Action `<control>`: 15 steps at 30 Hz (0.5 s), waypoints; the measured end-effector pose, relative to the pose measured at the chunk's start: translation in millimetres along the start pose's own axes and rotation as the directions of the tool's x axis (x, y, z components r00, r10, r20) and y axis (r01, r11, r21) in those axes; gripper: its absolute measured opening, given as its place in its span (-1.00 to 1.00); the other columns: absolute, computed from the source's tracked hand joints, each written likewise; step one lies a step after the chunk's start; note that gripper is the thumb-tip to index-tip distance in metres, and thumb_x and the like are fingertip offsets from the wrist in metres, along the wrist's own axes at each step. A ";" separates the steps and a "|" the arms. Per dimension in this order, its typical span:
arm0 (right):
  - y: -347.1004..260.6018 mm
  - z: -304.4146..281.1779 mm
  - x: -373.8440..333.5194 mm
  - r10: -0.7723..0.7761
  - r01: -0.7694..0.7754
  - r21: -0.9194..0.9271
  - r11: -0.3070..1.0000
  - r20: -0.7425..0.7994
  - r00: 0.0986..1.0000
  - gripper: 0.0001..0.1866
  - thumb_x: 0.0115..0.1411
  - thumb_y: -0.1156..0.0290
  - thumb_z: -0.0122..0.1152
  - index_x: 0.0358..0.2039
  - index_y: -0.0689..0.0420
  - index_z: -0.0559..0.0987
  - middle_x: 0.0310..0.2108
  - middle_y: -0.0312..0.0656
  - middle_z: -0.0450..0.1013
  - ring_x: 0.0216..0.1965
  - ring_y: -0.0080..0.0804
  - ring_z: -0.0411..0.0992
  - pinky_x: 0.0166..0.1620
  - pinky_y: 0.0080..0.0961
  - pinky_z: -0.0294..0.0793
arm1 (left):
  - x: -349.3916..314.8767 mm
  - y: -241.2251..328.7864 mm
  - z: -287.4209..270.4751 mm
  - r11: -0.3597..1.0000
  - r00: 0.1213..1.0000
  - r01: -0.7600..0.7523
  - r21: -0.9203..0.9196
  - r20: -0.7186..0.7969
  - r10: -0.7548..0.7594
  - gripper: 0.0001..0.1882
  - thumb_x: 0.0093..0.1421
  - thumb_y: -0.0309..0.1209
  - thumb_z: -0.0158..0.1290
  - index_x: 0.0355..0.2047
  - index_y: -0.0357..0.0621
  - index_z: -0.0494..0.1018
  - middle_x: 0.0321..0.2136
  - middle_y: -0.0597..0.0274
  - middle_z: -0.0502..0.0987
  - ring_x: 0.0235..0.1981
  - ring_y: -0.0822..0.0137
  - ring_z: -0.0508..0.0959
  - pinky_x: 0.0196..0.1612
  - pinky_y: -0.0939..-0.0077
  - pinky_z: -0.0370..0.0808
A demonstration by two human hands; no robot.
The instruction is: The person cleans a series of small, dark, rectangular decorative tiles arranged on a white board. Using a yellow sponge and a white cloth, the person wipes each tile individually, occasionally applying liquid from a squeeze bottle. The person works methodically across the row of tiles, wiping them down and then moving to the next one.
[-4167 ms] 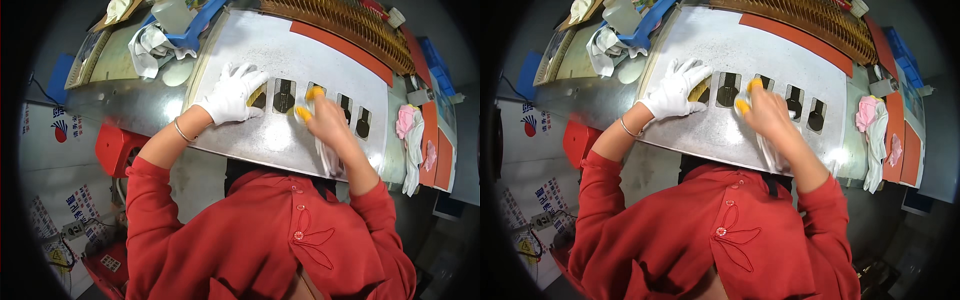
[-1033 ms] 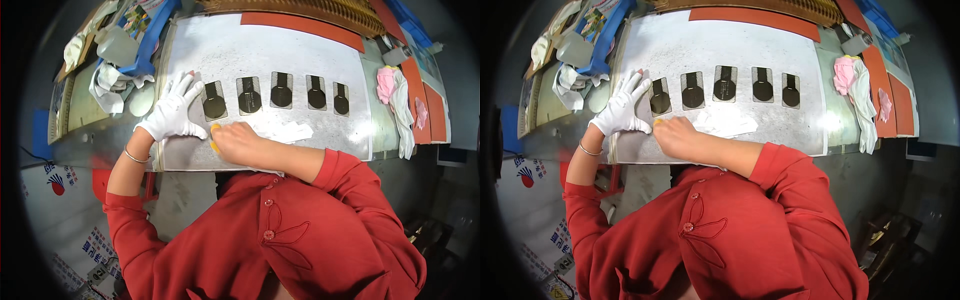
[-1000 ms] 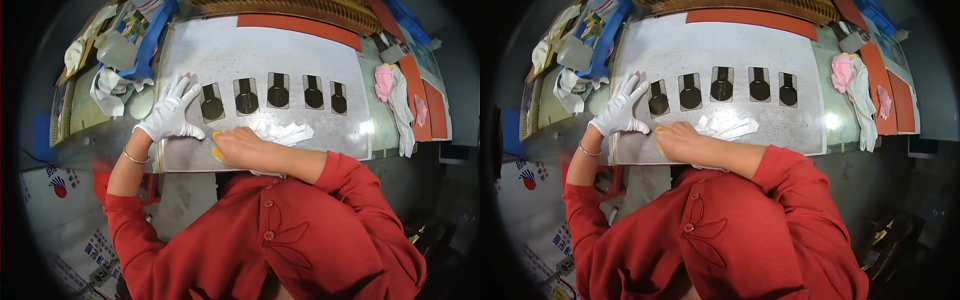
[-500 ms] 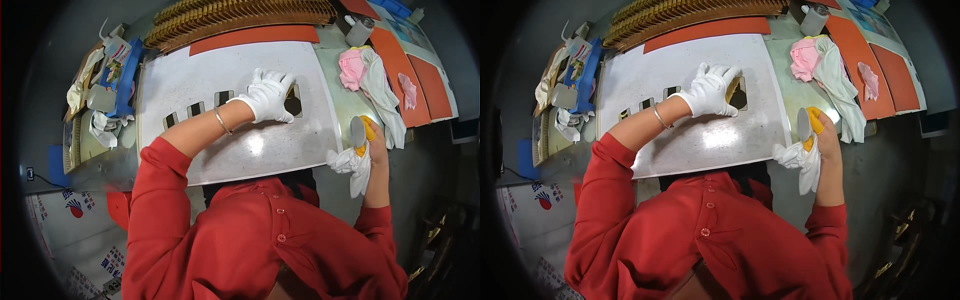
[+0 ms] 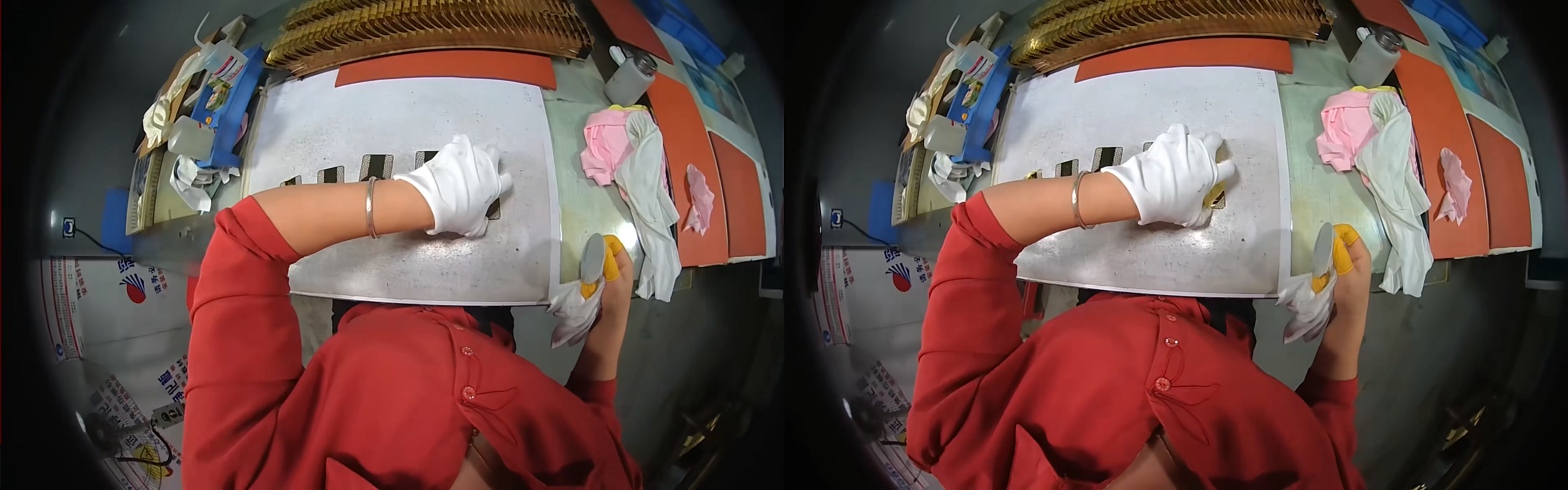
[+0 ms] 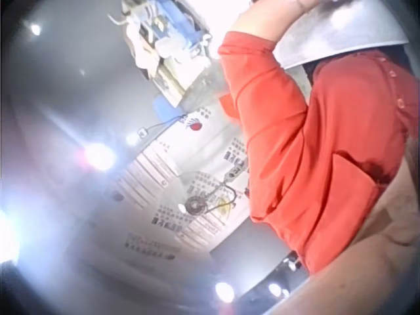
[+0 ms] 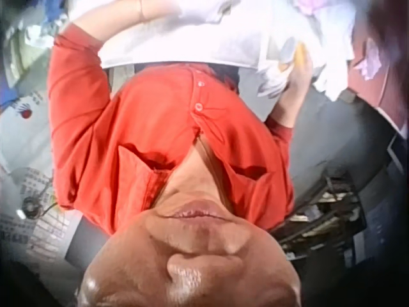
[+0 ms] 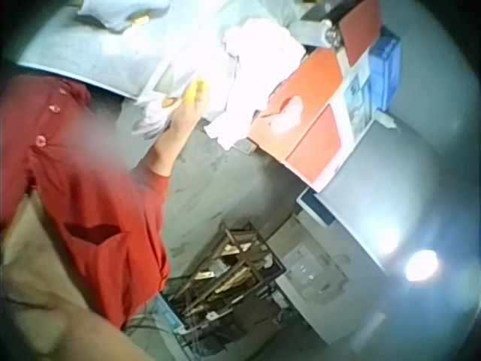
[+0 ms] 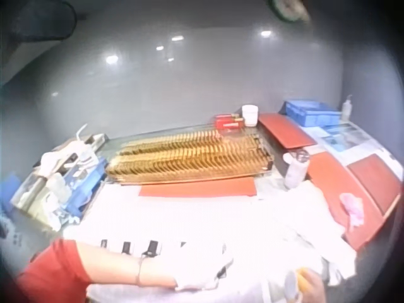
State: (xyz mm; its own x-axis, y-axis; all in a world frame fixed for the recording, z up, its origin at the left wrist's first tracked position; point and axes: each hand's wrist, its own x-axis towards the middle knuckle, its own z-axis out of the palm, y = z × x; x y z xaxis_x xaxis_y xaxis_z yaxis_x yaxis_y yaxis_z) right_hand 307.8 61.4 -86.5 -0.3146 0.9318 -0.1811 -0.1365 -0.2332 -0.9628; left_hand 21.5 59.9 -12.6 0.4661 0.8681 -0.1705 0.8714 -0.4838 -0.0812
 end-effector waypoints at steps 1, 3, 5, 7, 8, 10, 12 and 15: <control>1.1 0.0 0.9 -0.008 0.008 0.016 1.000 0.003 1.000 -0.81 0.24 0.34 -0.03 -0.25 0.20 0.42 -0.58 -0.38 0.36 -0.65 -0.71 0.28 -0.62 -0.75 0.24 | 0.2 0.3 -0.2 1.000 1.000 0.004 -0.001 0.016 -0.004 -0.61 -0.19 -0.18 0.10 -0.35 -0.13 0.39 -0.43 -0.02 0.35 -0.54 0.13 0.42 -0.38 0.30 0.28; 3.6 1.2 2.2 -0.022 0.022 0.048 0.999 0.008 1.000 -0.80 0.24 0.34 -0.02 -0.25 0.21 0.41 -0.59 -0.38 0.35 -0.66 -0.70 0.28 -0.63 -0.75 0.24 | -3.4 4.7 -5.1 1.000 1.000 0.013 0.008 0.028 -0.014 -0.61 -0.19 -0.18 0.10 -0.38 -0.16 0.38 -0.44 -0.02 0.35 -0.55 0.14 0.42 -0.37 0.30 0.26; 2.9 -0.3 2.0 -0.024 0.022 0.053 0.998 0.044 0.999 -0.81 0.24 0.34 -0.03 -0.26 0.21 0.41 -0.60 -0.37 0.36 -0.69 -0.69 0.27 -0.65 -0.75 0.23 | -6.9 5.7 0.6 1.000 0.998 0.002 -0.018 -0.059 -0.003 -0.60 -0.21 -0.18 0.11 -0.42 -0.19 0.36 -0.45 -0.02 0.35 -0.52 0.17 0.42 -0.36 0.31 0.24; 1.5 -0.2 1.9 -0.018 0.016 0.044 0.999 0.049 0.999 -0.81 0.24 0.34 -0.03 -0.26 0.21 0.41 -0.60 -0.36 0.36 -0.71 -0.69 0.26 -0.66 -0.74 0.23 | -9.4 6.7 -0.3 1.000 0.990 -0.005 -0.027 -0.142 0.001 -0.59 -0.23 -0.17 0.12 -0.43 -0.20 0.35 -0.45 -0.01 0.34 -0.49 0.15 0.42 -0.33 0.31 0.25; 0.4 0.1 0.7 -0.009 0.008 0.032 0.999 0.035 0.999 -0.81 0.24 0.34 -0.04 -0.26 0.21 0.41 -0.61 -0.36 0.36 -0.72 -0.68 0.26 -0.67 -0.74 0.22 | -10.2 6.7 -0.4 0.999 0.983 -0.010 -0.031 -0.183 0.004 -0.58 -0.24 -0.17 0.13 -0.43 -0.20 0.35 -0.45 -0.01 0.34 -0.48 0.15 0.42 -0.32 0.31 0.26; -1.8 2.8 0.0 -0.011 0.010 0.014 1.000 0.033 0.999 -0.81 0.24 0.34 -0.04 -0.26 0.21 0.41 -0.61 -0.36 0.36 -0.74 -0.68 0.25 -0.68 -0.74 0.22 | -10.9 2.7 2.5 0.985 0.939 -0.057 -0.165 -0.343 -0.003 -0.52 -0.24 -0.20 0.13 -0.31 -0.20 0.34 -0.34 -0.05 0.34 -0.35 0.06 0.41 -0.18 0.19 0.27; -2.9 4.9 0.0 -0.033 0.032 0.004 0.999 0.045 0.998 -0.81 0.24 0.34 -0.04 -0.26 0.20 0.41 -0.61 -0.37 0.36 -0.75 -0.67 0.25 -0.68 -0.74 0.22 | -9.9 -2.9 8.2 0.951 0.870 -0.134 -0.279 -0.493 -0.022 -0.45 -0.24 -0.23 0.13 -0.19 -0.19 0.33 -0.22 -0.09 0.34 -0.22 -0.02 0.39 -0.04 0.08 0.27; -8.3 8.6 2.0 0.002 0.000 -0.024 1.000 0.079 0.997 -0.81 0.23 0.34 -0.03 -0.26 0.20 0.41 -0.61 -0.38 0.36 -0.73 -0.67 0.26 -0.68 -0.74 0.23 | -11.6 -7.5 32.9 0.864 0.854 -0.116 -0.489 -0.494 -0.165 -0.32 -0.24 -0.23 0.17 -0.04 -0.12 0.26 -0.06 -0.11 0.28 -0.01 -0.12 0.28 0.06 0.13 0.25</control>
State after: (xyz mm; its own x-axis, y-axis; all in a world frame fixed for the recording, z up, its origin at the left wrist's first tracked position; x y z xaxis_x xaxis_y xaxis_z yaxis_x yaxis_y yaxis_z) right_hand 300.3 62.9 -77.2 -0.3884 0.9064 -0.1661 -0.1136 -0.2259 -0.9675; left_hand 4.5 49.8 -42.3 0.3296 0.8756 0.3531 0.7740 -0.4648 0.4299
